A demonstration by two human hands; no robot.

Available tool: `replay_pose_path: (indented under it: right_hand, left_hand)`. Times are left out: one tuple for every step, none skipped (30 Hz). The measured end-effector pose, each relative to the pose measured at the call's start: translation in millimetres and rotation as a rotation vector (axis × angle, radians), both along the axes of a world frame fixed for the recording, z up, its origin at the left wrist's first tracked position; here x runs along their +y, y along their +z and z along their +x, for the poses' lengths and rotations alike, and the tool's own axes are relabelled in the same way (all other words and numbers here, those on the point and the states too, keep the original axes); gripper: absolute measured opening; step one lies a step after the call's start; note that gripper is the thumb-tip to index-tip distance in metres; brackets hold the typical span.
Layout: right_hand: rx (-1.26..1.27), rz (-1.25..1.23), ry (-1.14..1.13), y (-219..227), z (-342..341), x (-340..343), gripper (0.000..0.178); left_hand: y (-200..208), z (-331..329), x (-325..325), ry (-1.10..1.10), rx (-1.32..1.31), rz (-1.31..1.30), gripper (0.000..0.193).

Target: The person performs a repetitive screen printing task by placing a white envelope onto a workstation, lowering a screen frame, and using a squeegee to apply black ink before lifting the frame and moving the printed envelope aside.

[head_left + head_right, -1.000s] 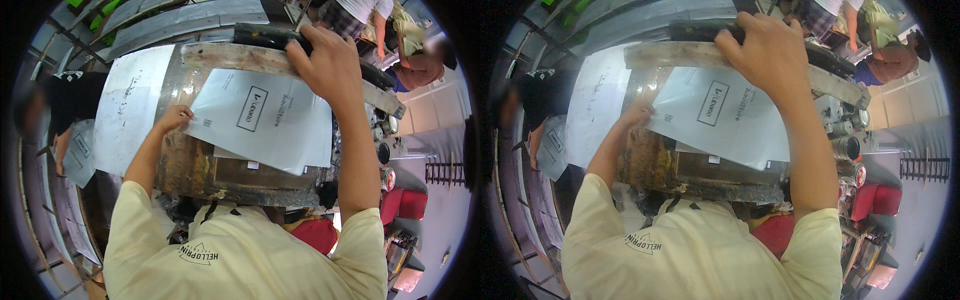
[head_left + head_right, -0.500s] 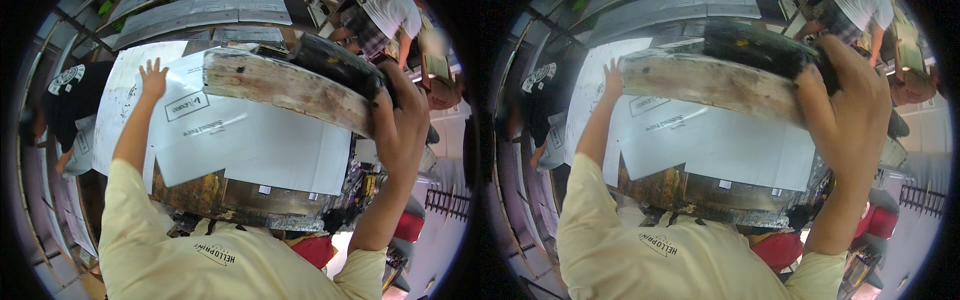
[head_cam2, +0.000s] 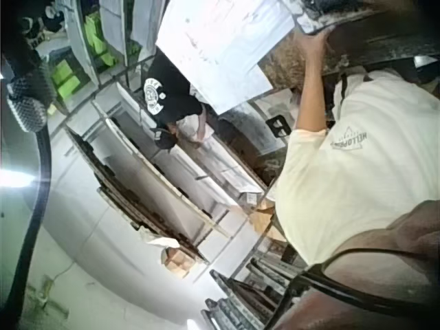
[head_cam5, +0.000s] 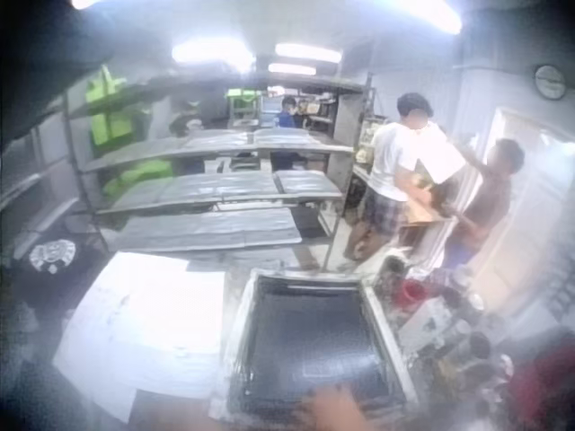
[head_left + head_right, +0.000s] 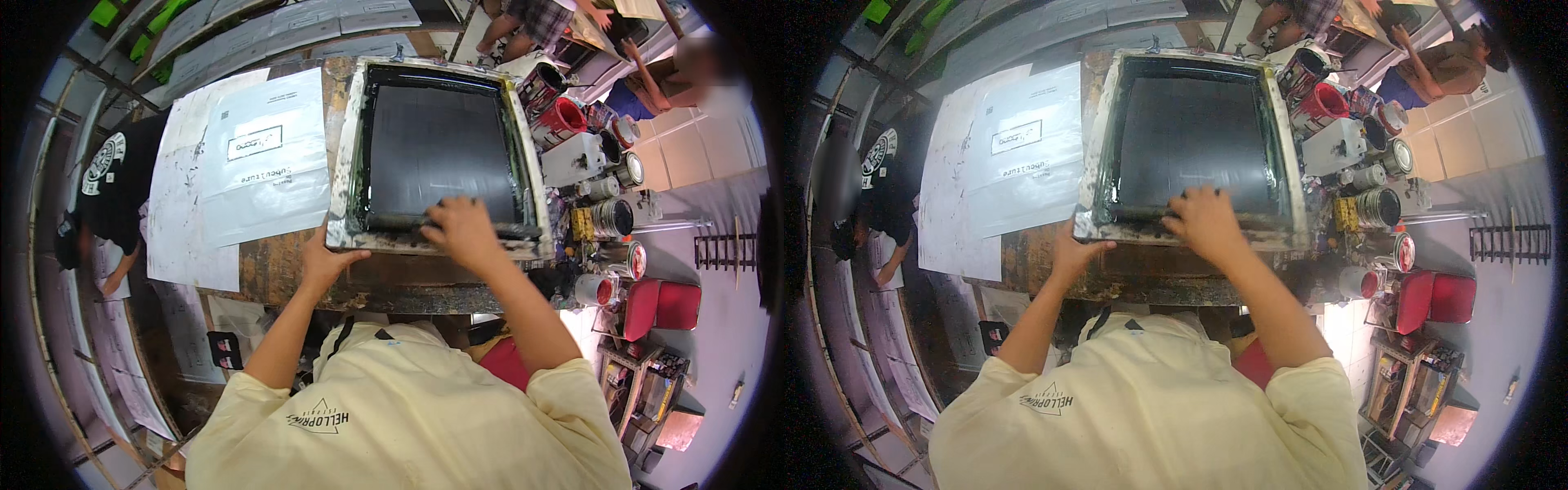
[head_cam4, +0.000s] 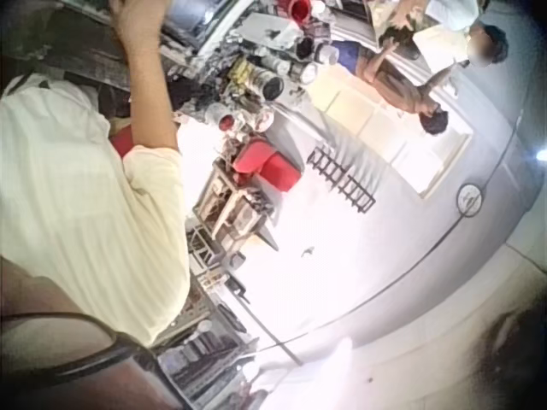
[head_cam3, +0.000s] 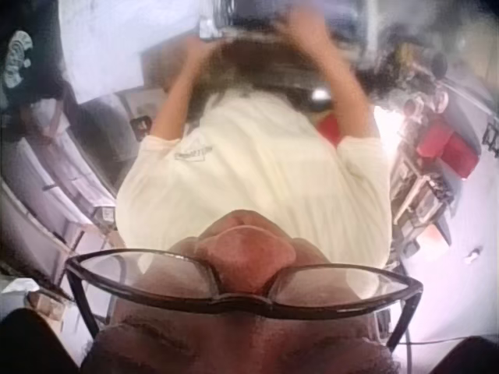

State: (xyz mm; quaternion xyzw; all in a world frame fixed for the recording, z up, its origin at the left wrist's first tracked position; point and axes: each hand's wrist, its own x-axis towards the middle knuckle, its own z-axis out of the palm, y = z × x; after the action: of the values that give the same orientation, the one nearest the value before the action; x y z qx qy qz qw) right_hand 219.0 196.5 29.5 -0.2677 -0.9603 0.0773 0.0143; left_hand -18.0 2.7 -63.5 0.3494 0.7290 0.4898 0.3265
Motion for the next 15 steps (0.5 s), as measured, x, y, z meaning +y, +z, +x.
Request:
replay_pose_path:
  right_hand:
    - [-0.017, -0.062, -0.028, -27.0, 7.5, -9.7, 0.036]
    - [-0.036, -0.13, -0.05, -49.9, 12.2, -18.8, 0.036]
    - [-0.004, -0.142, -0.057, -73.0, 15.6, -27.5, 0.038]
    - [0.026, -0.158, -0.063, -94.3, 18.3, -35.6, 0.04]
    - [0.057, -0.176, -0.061, -104.0, 16.2, -39.1, 0.042]
    - [0.08, -0.118, -0.027, -112.0, 15.3, -38.3, 0.046]
    - [0.096, -0.067, -0.01, -119.8, 16.0, -36.6, 0.049]
    - [0.115, -0.018, 0.011, -122.4, 13.1, -34.1, 0.053]
    - [0.124, -0.009, 0.0, -127.7, 4.5, -21.1, 0.061]
    - [0.125, 0.0, -0.002, -130.9, -8.0, -4.0, 0.059]
    - [0.133, 0.019, -0.002, -133.5, -23.9, 19.6, 0.057]
    - [0.141, 0.037, -0.001, -136.1, -40.6, 44.4, 0.055]
    - [0.139, 0.048, -0.02, -139.5, -57.2, 74.5, 0.053]
    - [0.14, 0.057, -0.036, -142.7, -75.0, 104.1, 0.052]
    - [0.169, 0.085, -0.035, -142.7, -93.3, 136.2, 0.05]
  left_hand:
    - [-14.2, 3.9, -0.8, -0.026, 0.213, -0.01, 0.092]
    - [-25.8, 7.0, -2.0, -0.046, 0.423, -0.025, 0.092]
    - [-36.4, 9.3, -4.1, -0.034, 0.412, -0.143, 0.097]
    - [-51.1, 8.7, -8.3, -0.037, 0.461, -0.156, 0.103]
    - [-65.0, 5.9, -12.7, -0.034, 0.512, -0.172, 0.109]
    - [-78.0, 4.6, -16.4, -0.031, 0.562, -0.188, 0.115]
    - [-78.7, 7.8, -15.5, -0.022, 0.565, -0.197, 0.117]
    - [-76.6, 9.4, -16.9, -0.028, 0.557, -0.231, 0.117]
    - [-73.7, 10.3, -17.9, -0.034, 0.548, -0.266, 0.117]
    - [-74.6, 9.5, -18.4, -0.04, 0.545, -0.297, 0.118]
    - [-78.0, 7.5, -19.1, -0.048, 0.553, -0.241, 0.119]
    - [-79.4, 8.1, -23.1, -0.049, 0.593, -0.263, 0.121]
    - [-77.3, 7.4, -21.8, -0.065, 0.573, -0.296, 0.122]
    - [-76.2, 6.5, -23.6, -0.079, 0.555, -0.331, 0.122]
    - [-80.6, 5.5, -25.8, -0.076, 0.532, -0.321, 0.123]
